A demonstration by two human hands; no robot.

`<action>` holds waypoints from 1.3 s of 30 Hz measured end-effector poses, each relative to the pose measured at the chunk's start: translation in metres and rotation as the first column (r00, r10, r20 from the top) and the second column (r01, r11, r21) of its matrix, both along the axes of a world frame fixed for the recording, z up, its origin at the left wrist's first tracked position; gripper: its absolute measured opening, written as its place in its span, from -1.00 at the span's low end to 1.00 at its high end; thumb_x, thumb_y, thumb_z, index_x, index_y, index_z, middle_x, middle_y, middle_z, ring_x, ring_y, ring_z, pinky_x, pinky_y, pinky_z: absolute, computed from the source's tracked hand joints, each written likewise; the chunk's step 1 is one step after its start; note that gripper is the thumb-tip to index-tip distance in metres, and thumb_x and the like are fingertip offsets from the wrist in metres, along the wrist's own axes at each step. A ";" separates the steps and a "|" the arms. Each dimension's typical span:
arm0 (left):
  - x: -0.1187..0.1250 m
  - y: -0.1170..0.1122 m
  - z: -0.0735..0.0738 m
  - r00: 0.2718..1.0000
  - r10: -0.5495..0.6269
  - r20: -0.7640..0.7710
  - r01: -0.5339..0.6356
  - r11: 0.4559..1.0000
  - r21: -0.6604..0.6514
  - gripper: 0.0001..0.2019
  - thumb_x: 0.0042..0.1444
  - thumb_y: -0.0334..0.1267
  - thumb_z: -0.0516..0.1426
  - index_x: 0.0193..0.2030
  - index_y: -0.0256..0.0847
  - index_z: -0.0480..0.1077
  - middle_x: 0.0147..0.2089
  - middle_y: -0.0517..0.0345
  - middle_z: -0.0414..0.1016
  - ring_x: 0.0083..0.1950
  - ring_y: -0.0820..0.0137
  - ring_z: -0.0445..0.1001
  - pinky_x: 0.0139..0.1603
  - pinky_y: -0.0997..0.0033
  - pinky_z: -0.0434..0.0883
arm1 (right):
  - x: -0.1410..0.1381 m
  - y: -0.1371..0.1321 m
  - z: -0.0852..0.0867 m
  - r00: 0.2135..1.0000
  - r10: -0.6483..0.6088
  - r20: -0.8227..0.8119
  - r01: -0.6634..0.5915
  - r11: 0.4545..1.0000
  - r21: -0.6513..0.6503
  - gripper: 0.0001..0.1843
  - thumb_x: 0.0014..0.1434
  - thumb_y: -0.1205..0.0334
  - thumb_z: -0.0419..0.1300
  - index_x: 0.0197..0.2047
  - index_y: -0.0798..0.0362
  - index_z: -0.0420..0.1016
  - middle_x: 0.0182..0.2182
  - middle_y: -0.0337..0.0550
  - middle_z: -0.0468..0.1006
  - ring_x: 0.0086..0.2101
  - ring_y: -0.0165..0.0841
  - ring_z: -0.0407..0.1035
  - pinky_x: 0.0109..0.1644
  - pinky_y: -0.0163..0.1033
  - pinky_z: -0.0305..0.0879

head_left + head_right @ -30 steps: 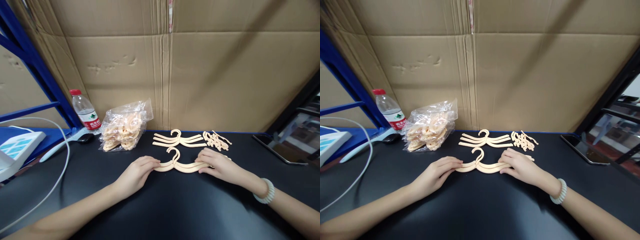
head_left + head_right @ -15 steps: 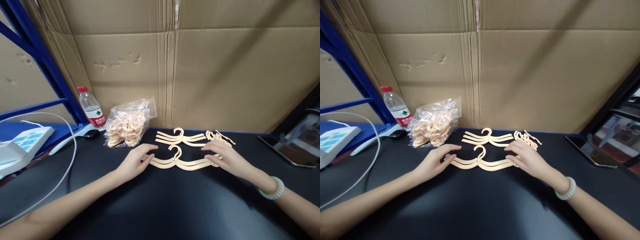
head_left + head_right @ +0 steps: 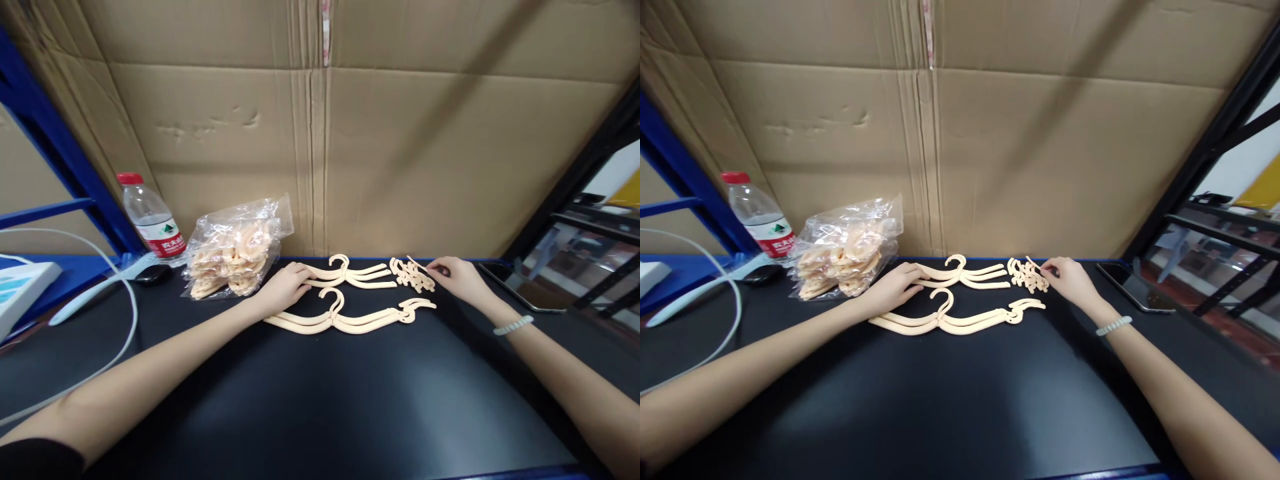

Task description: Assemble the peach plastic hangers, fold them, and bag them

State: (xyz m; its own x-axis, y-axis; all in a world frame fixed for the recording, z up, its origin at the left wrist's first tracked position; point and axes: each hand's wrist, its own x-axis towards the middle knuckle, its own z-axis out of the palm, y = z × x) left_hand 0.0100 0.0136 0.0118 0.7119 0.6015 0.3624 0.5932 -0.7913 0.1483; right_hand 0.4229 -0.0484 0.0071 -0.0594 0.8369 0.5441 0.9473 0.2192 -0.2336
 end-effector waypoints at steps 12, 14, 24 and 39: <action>0.007 0.007 0.001 0.998 -0.005 0.056 0.007 0.999 -0.038 -0.83 0.28 -0.23 0.14 -0.09 -0.29 0.43 -0.09 0.06 0.50 -0.11 0.30 0.52 -0.08 0.15 0.48 | 0.025 0.018 -0.023 0.980 -0.189 0.064 0.196 0.973 -0.121 -0.78 0.30 0.24 0.10 -0.17 0.13 0.55 -0.25 -0.01 0.59 -0.26 -0.26 0.47 -0.13 -0.14 0.39; 0.008 0.006 0.003 0.996 0.013 0.090 -0.008 0.998 -0.055 -0.85 0.29 -0.25 0.12 -0.12 -0.29 0.42 -0.14 0.08 0.51 -0.14 0.30 0.52 -0.10 0.17 0.48 | 0.025 0.019 -0.026 0.979 -0.182 0.090 0.195 0.966 -0.172 -0.81 0.33 0.19 0.14 -0.17 0.12 0.51 -0.23 -0.11 0.56 -0.24 -0.32 0.46 -0.10 -0.12 0.40; -0.004 -0.025 0.018 0.943 0.121 0.310 -0.071 0.983 -0.167 -0.93 0.25 -0.23 -0.01 -0.26 -0.13 0.20 -0.25 0.06 0.50 -0.19 0.20 0.54 -0.19 0.20 0.46 | 0.032 0.026 -0.034 0.954 -0.284 0.093 0.298 0.891 -0.342 -0.78 0.33 0.16 0.16 -0.04 0.10 0.46 -0.11 -0.11 0.51 -0.21 -0.32 0.45 -0.13 -0.13 0.45; -0.025 -0.087 -0.004 0.827 0.261 0.498 -0.110 0.944 -0.312 -0.76 0.31 -0.16 -0.01 0.03 -0.15 0.35 -0.12 0.06 0.49 -0.10 0.26 0.53 -0.06 0.27 0.45 | 0.039 0.022 -0.029 0.960 -0.259 -0.103 0.224 0.936 -0.272 -0.80 0.23 0.21 0.19 -0.41 0.08 0.52 -0.38 -0.11 0.58 -0.36 -0.29 0.46 -0.22 -0.17 0.39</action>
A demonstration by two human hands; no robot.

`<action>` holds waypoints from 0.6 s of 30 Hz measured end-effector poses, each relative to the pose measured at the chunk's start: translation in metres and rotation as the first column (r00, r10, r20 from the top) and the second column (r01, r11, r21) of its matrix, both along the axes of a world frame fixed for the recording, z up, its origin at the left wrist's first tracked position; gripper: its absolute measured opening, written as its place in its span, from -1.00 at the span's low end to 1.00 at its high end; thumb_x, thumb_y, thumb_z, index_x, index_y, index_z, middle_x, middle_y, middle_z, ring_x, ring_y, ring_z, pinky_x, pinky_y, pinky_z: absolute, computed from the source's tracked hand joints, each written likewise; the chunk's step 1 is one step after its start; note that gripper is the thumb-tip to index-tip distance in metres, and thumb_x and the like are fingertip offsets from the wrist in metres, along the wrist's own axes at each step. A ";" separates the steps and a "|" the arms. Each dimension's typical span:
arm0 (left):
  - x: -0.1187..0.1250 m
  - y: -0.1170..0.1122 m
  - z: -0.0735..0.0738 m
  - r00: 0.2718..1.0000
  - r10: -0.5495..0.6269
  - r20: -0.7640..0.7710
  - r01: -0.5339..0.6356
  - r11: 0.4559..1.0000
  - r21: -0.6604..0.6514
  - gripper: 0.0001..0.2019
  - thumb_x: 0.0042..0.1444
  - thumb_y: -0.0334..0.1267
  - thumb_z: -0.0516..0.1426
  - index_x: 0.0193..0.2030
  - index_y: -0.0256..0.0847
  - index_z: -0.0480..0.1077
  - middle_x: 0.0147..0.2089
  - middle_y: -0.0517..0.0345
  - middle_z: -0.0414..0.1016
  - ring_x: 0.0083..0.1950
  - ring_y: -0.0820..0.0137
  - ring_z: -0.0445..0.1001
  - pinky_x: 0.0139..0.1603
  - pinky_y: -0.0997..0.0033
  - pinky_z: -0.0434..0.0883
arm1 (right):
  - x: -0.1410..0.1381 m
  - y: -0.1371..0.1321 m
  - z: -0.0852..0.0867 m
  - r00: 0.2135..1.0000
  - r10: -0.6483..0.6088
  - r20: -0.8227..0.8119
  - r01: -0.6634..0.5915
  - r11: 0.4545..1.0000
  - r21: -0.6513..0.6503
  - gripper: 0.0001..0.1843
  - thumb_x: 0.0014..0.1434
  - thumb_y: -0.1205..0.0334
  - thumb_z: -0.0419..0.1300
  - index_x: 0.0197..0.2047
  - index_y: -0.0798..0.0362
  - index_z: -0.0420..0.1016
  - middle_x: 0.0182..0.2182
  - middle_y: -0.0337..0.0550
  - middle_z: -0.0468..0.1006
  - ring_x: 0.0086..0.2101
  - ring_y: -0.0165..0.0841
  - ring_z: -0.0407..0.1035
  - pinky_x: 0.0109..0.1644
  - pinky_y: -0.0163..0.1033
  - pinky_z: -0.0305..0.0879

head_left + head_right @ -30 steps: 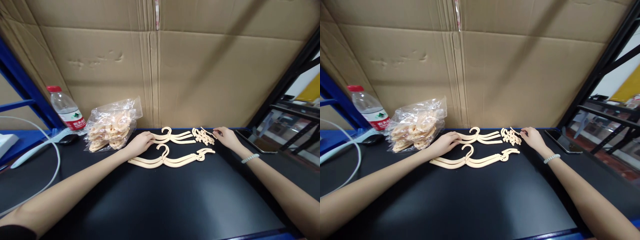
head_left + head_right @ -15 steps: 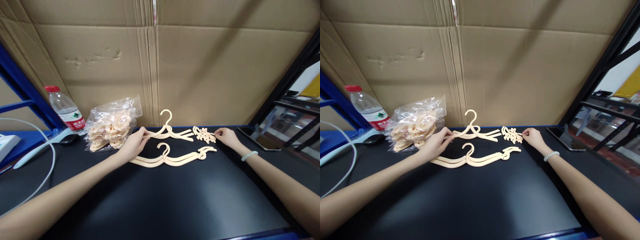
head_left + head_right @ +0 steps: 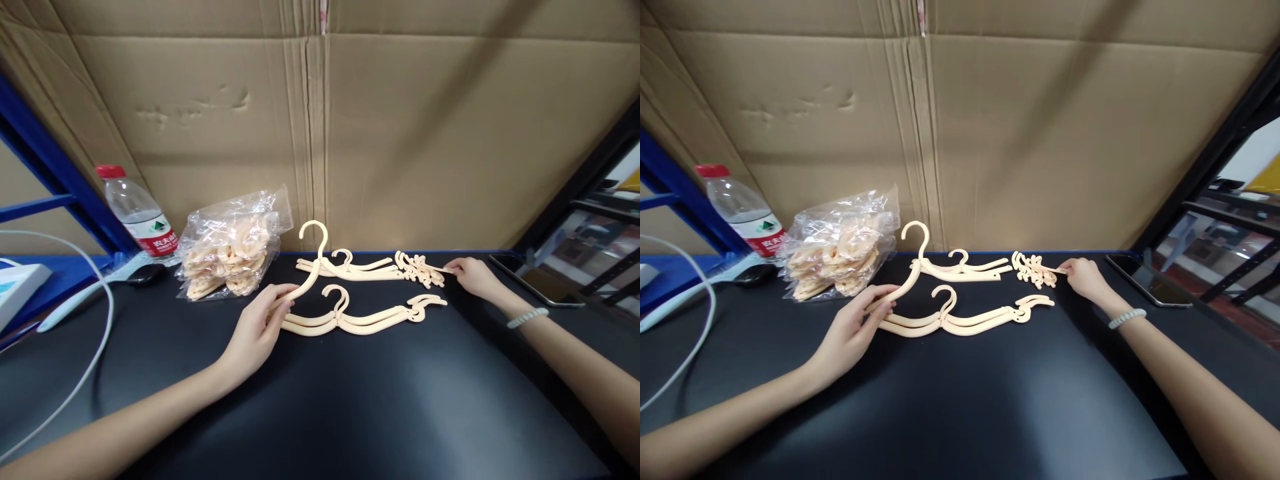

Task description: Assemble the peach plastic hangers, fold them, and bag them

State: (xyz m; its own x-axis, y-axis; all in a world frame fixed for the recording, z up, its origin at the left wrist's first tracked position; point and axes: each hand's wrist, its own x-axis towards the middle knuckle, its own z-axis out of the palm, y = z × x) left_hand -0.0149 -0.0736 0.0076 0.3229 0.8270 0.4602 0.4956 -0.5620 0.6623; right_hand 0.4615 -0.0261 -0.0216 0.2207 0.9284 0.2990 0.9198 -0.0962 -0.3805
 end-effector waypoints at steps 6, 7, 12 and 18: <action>-0.003 0.000 0.000 0.999 0.024 0.039 -0.024 1.000 -0.006 -0.84 0.29 -0.22 0.01 -0.08 -0.16 0.36 -0.20 0.13 0.48 -0.17 0.30 0.49 -0.15 0.35 0.41 | -0.027 -0.020 0.030 0.969 0.092 -0.231 -0.053 0.984 0.171 -0.68 0.09 -0.10 0.18 -0.40 0.00 0.42 -0.49 -0.05 0.54 -0.45 -0.19 0.43 -0.38 -0.14 0.29; -0.003 0.000 0.000 0.999 0.026 0.041 -0.025 1.000 -0.010 -0.85 0.29 -0.23 0.01 -0.10 -0.16 0.36 -0.21 0.15 0.47 -0.19 0.32 0.48 -0.18 0.37 0.41 | -0.037 -0.024 0.033 0.952 0.131 -0.276 -0.080 0.979 0.188 -0.62 0.08 -0.17 0.16 -0.35 0.00 0.39 -0.48 -0.05 0.53 -0.45 -0.21 0.42 -0.39 -0.15 0.29; -0.002 0.000 0.000 0.999 0.030 0.045 -0.029 0.999 -0.023 -0.89 0.25 -0.27 0.02 -0.18 -0.16 0.35 -0.26 0.17 0.46 -0.26 0.35 0.44 -0.23 0.41 0.41 | -0.106 -0.050 0.044 0.678 0.349 -0.647 -0.295 0.935 0.196 -0.54 0.00 -0.18 0.32 -0.33 0.01 0.30 -0.44 -0.17 0.47 -0.46 -0.34 0.40 -0.38 -0.21 0.38; -0.002 0.001 0.001 0.999 0.039 0.013 -0.038 0.999 -0.038 -0.89 0.22 -0.27 0.02 -0.19 -0.15 0.36 -0.25 0.15 0.48 -0.26 0.33 0.45 -0.25 0.40 0.41 | -0.149 -0.073 0.050 0.209 0.225 -0.952 -0.441 0.890 0.113 -0.63 -0.08 0.12 0.48 -0.21 0.03 0.53 -0.42 -0.23 0.48 -0.40 -0.39 0.42 -0.23 -0.23 0.46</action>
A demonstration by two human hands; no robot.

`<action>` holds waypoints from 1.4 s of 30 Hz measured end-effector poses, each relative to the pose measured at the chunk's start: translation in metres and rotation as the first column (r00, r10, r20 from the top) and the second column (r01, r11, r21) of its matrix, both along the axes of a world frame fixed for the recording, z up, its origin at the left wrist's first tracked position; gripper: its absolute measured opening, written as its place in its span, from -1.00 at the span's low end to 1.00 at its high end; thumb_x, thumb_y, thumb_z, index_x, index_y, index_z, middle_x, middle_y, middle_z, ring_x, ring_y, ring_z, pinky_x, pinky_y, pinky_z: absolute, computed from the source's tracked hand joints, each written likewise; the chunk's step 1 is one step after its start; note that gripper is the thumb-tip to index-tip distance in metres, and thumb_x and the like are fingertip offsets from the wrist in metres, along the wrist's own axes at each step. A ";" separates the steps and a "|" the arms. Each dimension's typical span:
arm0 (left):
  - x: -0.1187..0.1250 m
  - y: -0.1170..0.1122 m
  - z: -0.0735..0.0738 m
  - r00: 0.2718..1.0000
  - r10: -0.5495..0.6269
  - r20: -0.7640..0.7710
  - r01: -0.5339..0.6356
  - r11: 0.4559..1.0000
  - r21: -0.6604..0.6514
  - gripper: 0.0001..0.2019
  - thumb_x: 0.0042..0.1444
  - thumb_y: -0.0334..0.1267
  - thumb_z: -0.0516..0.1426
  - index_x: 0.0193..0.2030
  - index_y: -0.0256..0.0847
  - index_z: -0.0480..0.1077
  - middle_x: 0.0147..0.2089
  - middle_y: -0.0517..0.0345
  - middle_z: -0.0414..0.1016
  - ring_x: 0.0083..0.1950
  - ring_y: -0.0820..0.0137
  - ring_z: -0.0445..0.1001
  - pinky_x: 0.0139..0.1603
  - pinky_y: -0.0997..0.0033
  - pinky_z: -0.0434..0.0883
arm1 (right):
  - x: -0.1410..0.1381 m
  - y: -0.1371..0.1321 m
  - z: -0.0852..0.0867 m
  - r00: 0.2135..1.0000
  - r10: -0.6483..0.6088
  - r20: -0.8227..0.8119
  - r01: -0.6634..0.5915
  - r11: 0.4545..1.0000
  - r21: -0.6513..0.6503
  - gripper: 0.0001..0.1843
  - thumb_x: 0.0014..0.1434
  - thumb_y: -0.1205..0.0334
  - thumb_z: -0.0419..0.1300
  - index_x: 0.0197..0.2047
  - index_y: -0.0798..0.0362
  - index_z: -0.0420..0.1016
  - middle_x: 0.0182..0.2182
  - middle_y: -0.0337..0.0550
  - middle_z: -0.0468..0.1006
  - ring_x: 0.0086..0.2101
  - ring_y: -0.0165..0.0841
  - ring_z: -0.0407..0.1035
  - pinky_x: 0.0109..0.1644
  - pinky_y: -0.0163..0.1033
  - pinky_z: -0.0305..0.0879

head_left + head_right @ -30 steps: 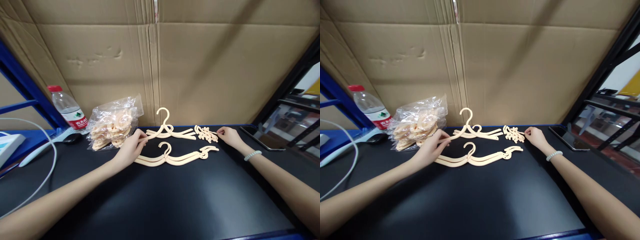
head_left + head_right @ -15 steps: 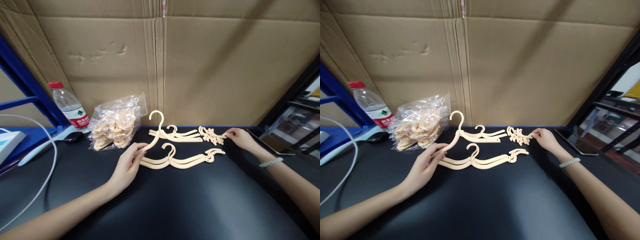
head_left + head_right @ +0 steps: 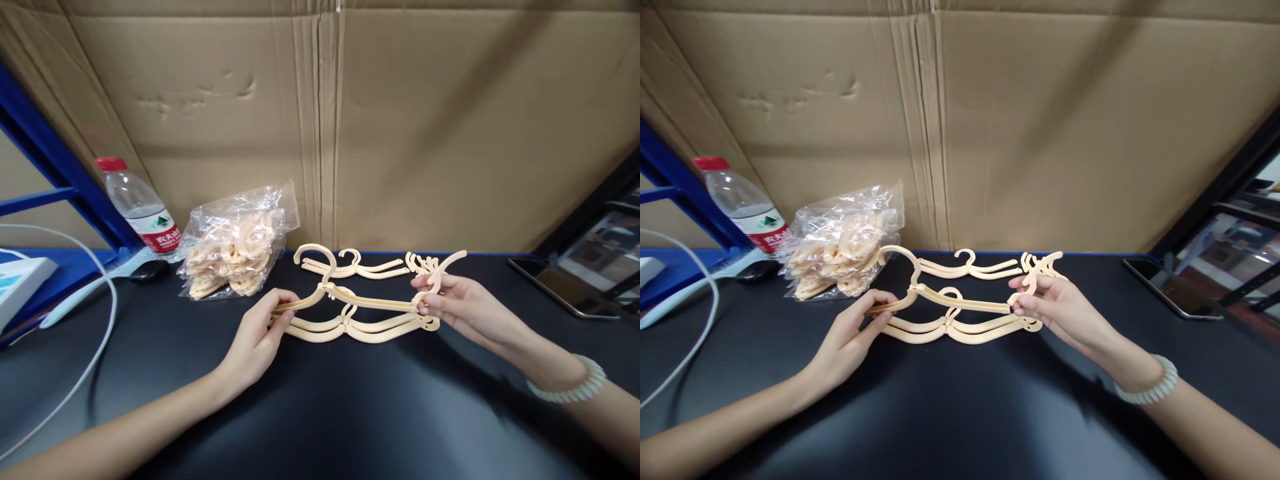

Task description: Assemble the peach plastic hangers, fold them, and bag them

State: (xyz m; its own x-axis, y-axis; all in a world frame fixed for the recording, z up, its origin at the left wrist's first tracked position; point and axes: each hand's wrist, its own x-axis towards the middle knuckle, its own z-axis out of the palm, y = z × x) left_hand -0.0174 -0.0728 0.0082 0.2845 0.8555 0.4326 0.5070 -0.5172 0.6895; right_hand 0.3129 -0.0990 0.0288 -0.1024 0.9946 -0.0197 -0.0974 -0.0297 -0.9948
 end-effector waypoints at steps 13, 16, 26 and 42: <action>-0.001 0.001 -0.001 0.999 -0.014 -0.039 0.014 1.000 -0.004 -0.89 0.23 -0.26 0.03 -0.20 -0.13 0.37 -0.27 0.16 0.48 -0.25 0.31 0.46 -0.25 0.41 0.41 | -0.001 -0.006 0.003 0.982 0.160 -0.102 -0.175 0.971 -0.162 -0.70 0.01 0.07 0.43 -0.34 0.09 0.50 -0.13 -0.02 0.57 -0.11 -0.20 0.47 0.03 -0.11 0.43; 0.000 0.001 0.000 0.999 -0.018 -0.045 0.018 1.000 -0.003 -0.88 0.23 -0.25 0.03 -0.20 -0.13 0.38 -0.26 0.15 0.49 -0.25 0.30 0.46 -0.24 0.39 0.42 | 0.000 -0.007 0.002 0.977 0.178 -0.118 -0.198 0.961 -0.193 -0.72 0.06 0.08 0.40 -0.31 0.08 0.48 -0.12 0.01 0.59 -0.05 -0.16 0.47 0.03 -0.10 0.43; 0.000 0.001 -0.002 0.997 -0.030 -0.070 0.033 0.999 0.038 -0.88 0.24 -0.28 0.03 -0.18 -0.11 0.38 -0.26 0.16 0.49 -0.26 0.32 0.46 -0.26 0.41 0.41 | -0.002 -0.005 -0.004 0.985 0.164 -0.061 -0.172 0.969 -0.176 -0.72 0.03 0.10 0.42 -0.35 0.07 0.45 -0.31 -0.11 0.60 -0.27 -0.30 0.52 -0.18 -0.26 0.48; 0.001 0.001 -0.002 0.998 -0.038 -0.049 0.040 0.998 0.038 -0.88 0.23 -0.32 0.02 -0.20 -0.14 0.38 -0.30 0.19 0.48 -0.32 0.38 0.44 -0.32 0.48 0.40 | -0.019 -0.009 -0.009 0.998 -0.006 0.057 0.003 0.998 0.057 -0.62 -0.02 -0.04 0.43 -0.39 0.05 0.43 -0.48 -0.13 0.60 -0.49 -0.34 0.51 -0.32 -0.24 0.51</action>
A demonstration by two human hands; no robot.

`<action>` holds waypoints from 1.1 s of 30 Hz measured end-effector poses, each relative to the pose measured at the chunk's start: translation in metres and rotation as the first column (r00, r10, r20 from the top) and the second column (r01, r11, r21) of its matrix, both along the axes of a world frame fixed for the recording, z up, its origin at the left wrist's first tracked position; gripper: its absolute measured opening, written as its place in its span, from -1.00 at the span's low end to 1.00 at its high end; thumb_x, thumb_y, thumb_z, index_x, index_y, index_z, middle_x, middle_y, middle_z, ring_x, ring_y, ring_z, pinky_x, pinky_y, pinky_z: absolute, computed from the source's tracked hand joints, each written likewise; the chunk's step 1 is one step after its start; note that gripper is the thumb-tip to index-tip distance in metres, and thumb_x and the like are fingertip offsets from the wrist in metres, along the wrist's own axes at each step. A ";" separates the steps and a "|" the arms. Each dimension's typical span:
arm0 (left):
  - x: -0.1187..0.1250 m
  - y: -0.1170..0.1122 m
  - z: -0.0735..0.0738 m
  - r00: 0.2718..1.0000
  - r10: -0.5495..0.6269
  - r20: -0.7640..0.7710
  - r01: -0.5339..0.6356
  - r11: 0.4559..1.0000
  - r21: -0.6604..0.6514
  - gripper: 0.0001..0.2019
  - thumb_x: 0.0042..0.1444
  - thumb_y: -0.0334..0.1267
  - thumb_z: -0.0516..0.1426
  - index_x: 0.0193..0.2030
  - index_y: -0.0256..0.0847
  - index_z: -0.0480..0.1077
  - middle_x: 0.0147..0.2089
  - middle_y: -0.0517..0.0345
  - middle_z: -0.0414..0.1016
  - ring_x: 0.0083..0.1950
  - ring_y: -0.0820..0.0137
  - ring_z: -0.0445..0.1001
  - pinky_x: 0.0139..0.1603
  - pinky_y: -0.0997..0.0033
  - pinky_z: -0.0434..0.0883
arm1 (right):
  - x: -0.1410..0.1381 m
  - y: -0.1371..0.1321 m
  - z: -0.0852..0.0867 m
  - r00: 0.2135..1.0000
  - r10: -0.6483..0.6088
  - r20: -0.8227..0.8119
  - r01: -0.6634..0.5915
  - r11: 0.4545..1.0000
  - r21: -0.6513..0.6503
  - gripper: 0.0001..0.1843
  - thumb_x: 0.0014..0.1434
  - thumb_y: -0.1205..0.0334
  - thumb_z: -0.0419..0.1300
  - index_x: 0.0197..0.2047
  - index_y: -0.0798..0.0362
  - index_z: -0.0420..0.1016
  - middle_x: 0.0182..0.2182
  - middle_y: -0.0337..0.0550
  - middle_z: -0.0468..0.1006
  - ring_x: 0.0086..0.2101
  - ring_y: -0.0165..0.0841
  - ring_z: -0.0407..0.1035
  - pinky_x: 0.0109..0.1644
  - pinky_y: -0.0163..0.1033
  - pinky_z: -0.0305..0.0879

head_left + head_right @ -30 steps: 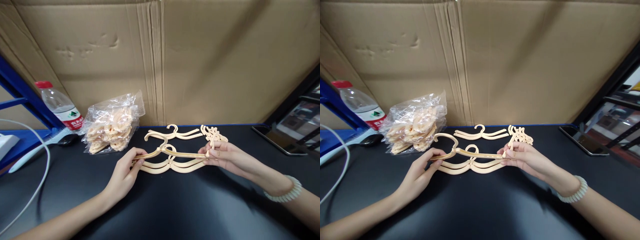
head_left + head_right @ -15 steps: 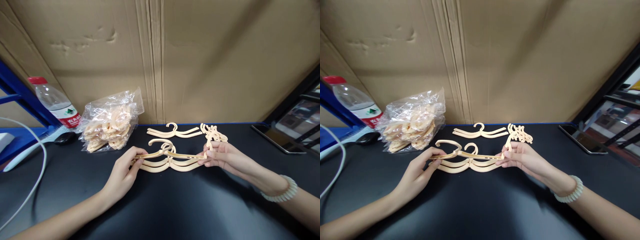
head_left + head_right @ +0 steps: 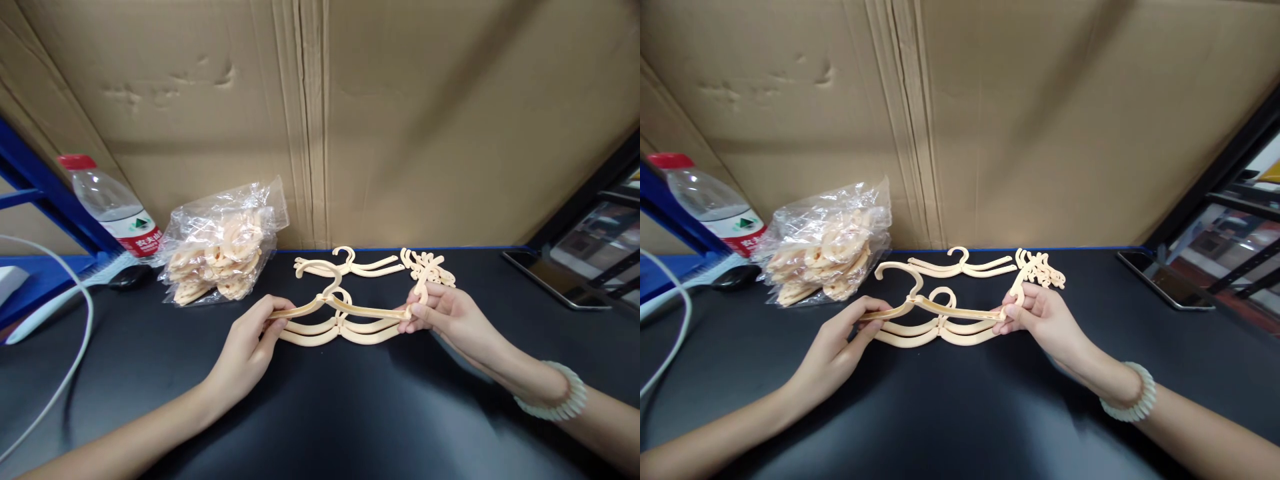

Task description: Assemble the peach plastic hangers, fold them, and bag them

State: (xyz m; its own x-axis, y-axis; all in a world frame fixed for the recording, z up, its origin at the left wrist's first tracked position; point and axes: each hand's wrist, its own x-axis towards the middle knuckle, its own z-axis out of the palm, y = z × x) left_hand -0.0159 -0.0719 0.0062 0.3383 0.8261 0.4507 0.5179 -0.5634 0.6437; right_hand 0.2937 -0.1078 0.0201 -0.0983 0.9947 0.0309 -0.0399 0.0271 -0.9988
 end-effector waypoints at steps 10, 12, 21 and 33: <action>0.000 -0.001 -0.001 1.000 0.003 0.014 -0.003 0.999 -0.034 -0.87 0.23 -0.36 0.02 -0.21 -0.17 0.40 -0.32 0.21 0.47 -0.34 0.41 0.44 -0.33 0.51 0.37 | -0.006 -0.004 -0.006 0.996 -0.081 -0.025 0.081 0.996 0.025 -0.61 -0.04 -0.01 0.44 -0.40 0.07 0.40 -0.49 -0.16 0.59 -0.52 -0.37 0.51 -0.38 -0.31 0.50; -0.001 -0.002 -0.001 1.000 0.002 0.004 -0.002 1.000 -0.007 -0.86 0.24 -0.37 0.02 -0.21 -0.17 0.40 -0.33 0.21 0.47 -0.35 0.41 0.43 -0.34 0.51 0.36 | -0.007 -0.004 -0.008 0.996 -0.086 -0.032 0.087 0.995 0.039 -0.63 -0.02 0.01 0.43 -0.39 0.07 0.40 -0.49 -0.16 0.60 -0.51 -0.38 0.51 -0.38 -0.32 0.50; -0.002 -0.006 -0.004 0.998 -0.028 -0.055 0.034 0.992 0.119 -0.84 0.30 -0.35 -0.01 -0.13 -0.17 0.39 -0.31 0.19 0.44 -0.32 0.41 0.45 -0.30 0.51 0.37 | -0.005 0.000 -0.013 0.987 -0.136 -0.080 0.145 0.983 0.112 -0.65 0.02 0.01 0.42 -0.36 0.07 0.43 -0.55 -0.18 0.57 -0.53 -0.38 0.49 -0.38 -0.30 0.49; -0.009 0.000 0.003 0.990 0.116 -0.086 -0.116 0.993 0.010 -0.79 0.33 -0.17 -0.03 0.03 -0.10 0.29 -0.25 0.20 0.46 -0.25 0.35 0.48 -0.22 0.43 0.38 | 0.012 0.007 0.004 0.955 -0.230 -0.190 0.268 0.939 0.213 -0.79 0.06 0.08 0.38 -0.26 -0.02 0.57 -0.40 -0.21 0.48 -0.46 -0.43 0.32 -0.49 -0.35 0.32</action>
